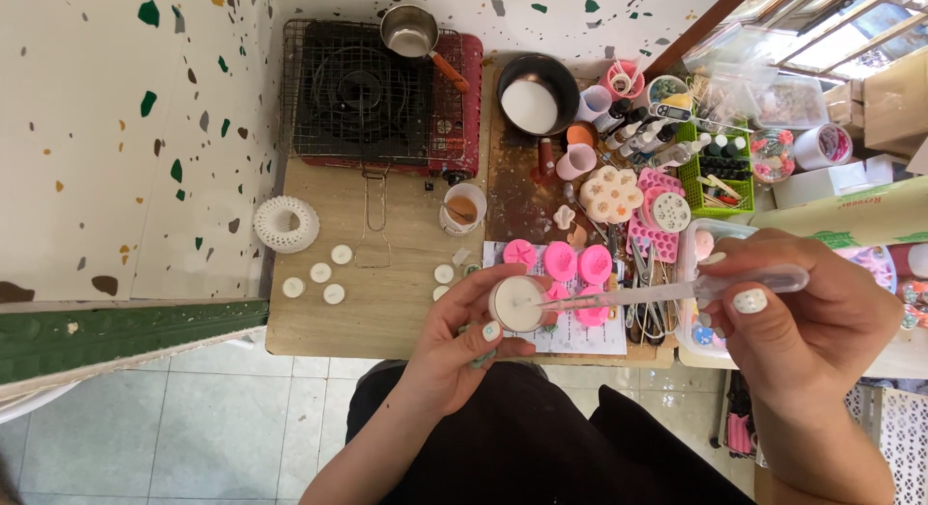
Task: Making a succulent-shaped candle by assembling components and adding wax details.
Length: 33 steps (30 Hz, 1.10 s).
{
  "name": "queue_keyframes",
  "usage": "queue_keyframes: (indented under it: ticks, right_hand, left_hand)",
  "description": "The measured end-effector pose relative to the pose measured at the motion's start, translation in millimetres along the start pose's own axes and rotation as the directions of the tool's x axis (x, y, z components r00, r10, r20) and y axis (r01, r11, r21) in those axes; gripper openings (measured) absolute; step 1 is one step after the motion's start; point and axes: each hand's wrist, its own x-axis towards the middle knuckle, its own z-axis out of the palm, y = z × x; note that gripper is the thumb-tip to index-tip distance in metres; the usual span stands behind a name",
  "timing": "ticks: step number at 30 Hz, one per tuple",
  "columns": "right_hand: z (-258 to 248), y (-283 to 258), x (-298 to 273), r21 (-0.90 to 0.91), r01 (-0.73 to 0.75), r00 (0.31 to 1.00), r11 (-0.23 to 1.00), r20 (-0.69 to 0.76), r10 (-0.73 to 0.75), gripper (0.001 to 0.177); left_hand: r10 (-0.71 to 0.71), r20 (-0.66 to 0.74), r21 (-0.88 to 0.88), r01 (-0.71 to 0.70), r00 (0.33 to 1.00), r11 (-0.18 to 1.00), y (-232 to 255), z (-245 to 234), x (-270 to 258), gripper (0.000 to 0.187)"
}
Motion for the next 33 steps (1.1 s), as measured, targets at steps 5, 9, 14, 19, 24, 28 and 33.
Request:
queue_keyframes:
  ticks: [5,9,14,19,24,28,33]
  right_hand:
    - [-5.2,1.3,-2.6,-0.033,-0.014,1.0,0.999,-0.016,0.013,0.027]
    - [-5.3,-3.9,-3.1,-0.068,0.004,1.0,0.998,-0.008,-0.004,0.026]
    - [-4.3,-10.1,-2.7,-0.052,0.022,1.0,0.998,0.002,-0.021,0.026]
    - [-5.2,-14.5,-5.6,-0.138,0.024,1.0,0.99,-0.012,-0.026,0.026]
    - [-13.1,-9.0,-8.9,-0.118,0.014,1.0,0.993,-0.001,-0.014,0.026]
    - [-8.7,-14.8,-3.3,-0.086,0.064,0.997,0.994,0.047,-0.06,0.026]
    - [-8.4,-19.1,-3.9,-0.111,0.012,1.0,0.994,0.013,-0.011,0.027]
  left_hand:
    - [-0.012,-0.004,-0.014,0.012,1.0,1.0,-1.6,-0.2,-0.9,0.068]
    - [-0.01,0.003,-0.007,0.011,1.0,1.0,-4.4,-0.7,-1.3,0.068]
    - [-0.006,0.019,-0.007,0.006,1.0,1.0,-5.9,1.2,-1.4,0.068]
    - [-0.014,0.012,-0.014,0.014,1.0,1.0,-9.3,2.2,-1.2,0.066]
    - [-0.031,0.045,-0.057,0.033,0.999,0.998,-15.5,-4.0,-0.9,0.065]
    - [-0.054,0.059,-0.089,0.059,0.997,0.994,-16.8,-4.9,2.1,0.069]
    - [-0.109,0.065,-0.115,0.116,0.992,0.987,-19.8,-7.1,5.6,0.071]
